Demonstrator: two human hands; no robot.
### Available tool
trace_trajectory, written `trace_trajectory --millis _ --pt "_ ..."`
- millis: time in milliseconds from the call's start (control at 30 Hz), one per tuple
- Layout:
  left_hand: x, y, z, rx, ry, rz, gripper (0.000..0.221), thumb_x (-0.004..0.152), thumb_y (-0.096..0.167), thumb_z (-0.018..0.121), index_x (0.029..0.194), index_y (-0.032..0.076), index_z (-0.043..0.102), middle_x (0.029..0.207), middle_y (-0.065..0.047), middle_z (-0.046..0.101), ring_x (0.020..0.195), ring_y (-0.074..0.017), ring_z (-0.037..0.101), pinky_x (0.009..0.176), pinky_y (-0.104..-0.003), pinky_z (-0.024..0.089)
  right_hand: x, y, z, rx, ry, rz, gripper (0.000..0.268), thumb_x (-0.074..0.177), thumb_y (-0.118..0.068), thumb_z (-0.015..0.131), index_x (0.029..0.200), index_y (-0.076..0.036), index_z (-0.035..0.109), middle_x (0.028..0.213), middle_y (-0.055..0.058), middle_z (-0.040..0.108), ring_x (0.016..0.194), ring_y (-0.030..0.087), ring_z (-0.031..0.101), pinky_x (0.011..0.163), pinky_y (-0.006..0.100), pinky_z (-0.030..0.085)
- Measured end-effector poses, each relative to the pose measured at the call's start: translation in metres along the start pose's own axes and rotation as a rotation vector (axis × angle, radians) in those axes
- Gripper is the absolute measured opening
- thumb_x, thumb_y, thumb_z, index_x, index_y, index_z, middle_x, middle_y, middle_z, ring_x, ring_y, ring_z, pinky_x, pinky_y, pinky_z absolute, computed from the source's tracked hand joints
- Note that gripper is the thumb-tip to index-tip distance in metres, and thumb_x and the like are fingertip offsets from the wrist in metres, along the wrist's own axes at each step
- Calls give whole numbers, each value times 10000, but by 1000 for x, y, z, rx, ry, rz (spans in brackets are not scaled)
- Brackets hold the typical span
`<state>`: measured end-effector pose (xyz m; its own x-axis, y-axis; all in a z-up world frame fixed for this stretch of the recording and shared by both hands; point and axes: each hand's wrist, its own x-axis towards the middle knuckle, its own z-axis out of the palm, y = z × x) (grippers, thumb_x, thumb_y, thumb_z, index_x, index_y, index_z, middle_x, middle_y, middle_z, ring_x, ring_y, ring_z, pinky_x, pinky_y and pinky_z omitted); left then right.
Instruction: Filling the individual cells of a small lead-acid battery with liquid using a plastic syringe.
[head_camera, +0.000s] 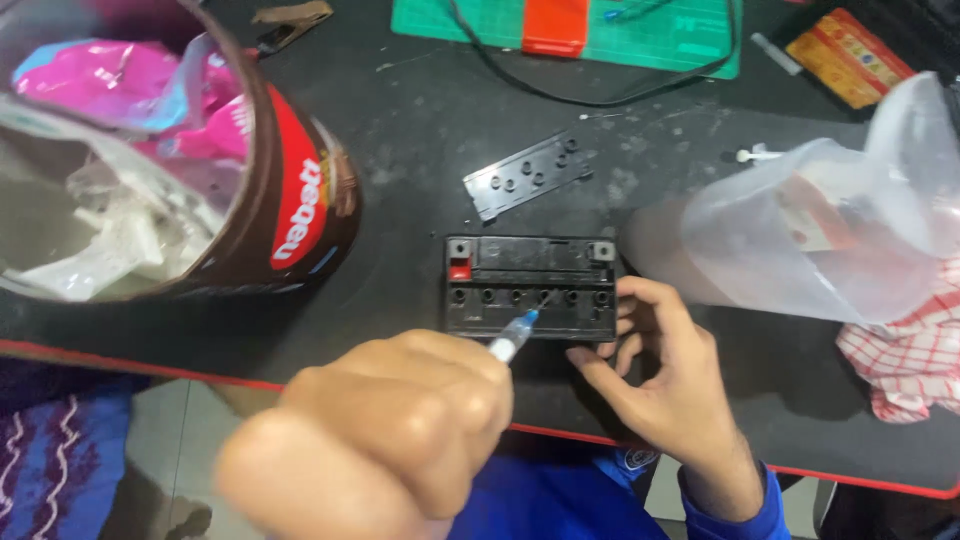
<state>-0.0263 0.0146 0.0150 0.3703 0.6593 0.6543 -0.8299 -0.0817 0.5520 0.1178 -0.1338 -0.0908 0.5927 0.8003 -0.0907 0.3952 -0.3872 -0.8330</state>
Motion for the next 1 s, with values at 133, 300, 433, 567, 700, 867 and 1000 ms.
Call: trace_trajectory --millis 133,300,433,567,700,867,1000 --pt "-3 28 -13 159 6 -75 284 1126 146 478 879 93 349 533 -67 376 436 -167 223 446 -353 259 0 -10 3 20 -3 -3 592 746 -65 845 1257 -73 547 739 10 654 508 72 567 587 194 528" --pt "-12 32 -16 241 89 -47 238 1067 130 511 873 95 378 559 -47 389 441 -160 228 470 -360 221 -2 -18 8 17 39 83 551 762 -23 812 1253 -69 564 753 31 658 529 57 544 674 202 522" --pt "-14 35 -21 259 89 -41 280 1106 151 503 867 90 370 568 -51 399 445 -156 242 473 -358 228 -2 -18 9 8 44 126 562 756 -10 809 1261 -62 567 783 50 682 547 68 573 668 206 526" --pt "-15 32 -26 215 92 -41 345 1133 195 528 826 91 410 559 -58 400 439 -170 242 496 -382 202 -1 -17 10 19 42 67 545 776 10 798 1262 -43 556 768 50 638 588 75 562 586 184 497" --pt "-17 34 -41 196 -48 -74 263 1033 109 521 788 75 432 607 -66 446 462 -192 297 517 -404 238 -1 -17 11 36 39 67 524 783 15 794 1243 -36 548 766 52 636 564 76 532 569 183 486" --pt "-16 23 -39 162 -37 7 353 1184 191 466 855 64 449 600 -74 459 452 -175 281 497 -397 243 -1 -16 10 22 39 66 517 785 5 795 1238 -38 548 789 54 654 586 81 557 571 184 490" --pt "-16 24 -26 230 93 -26 191 1151 214 503 1014 149 387 582 -77 455 452 -165 153 459 -366 214 -1 -14 11 43 46 52 538 782 19 801 1252 -19 542 829 67 650 640 94 585 550 176 483"
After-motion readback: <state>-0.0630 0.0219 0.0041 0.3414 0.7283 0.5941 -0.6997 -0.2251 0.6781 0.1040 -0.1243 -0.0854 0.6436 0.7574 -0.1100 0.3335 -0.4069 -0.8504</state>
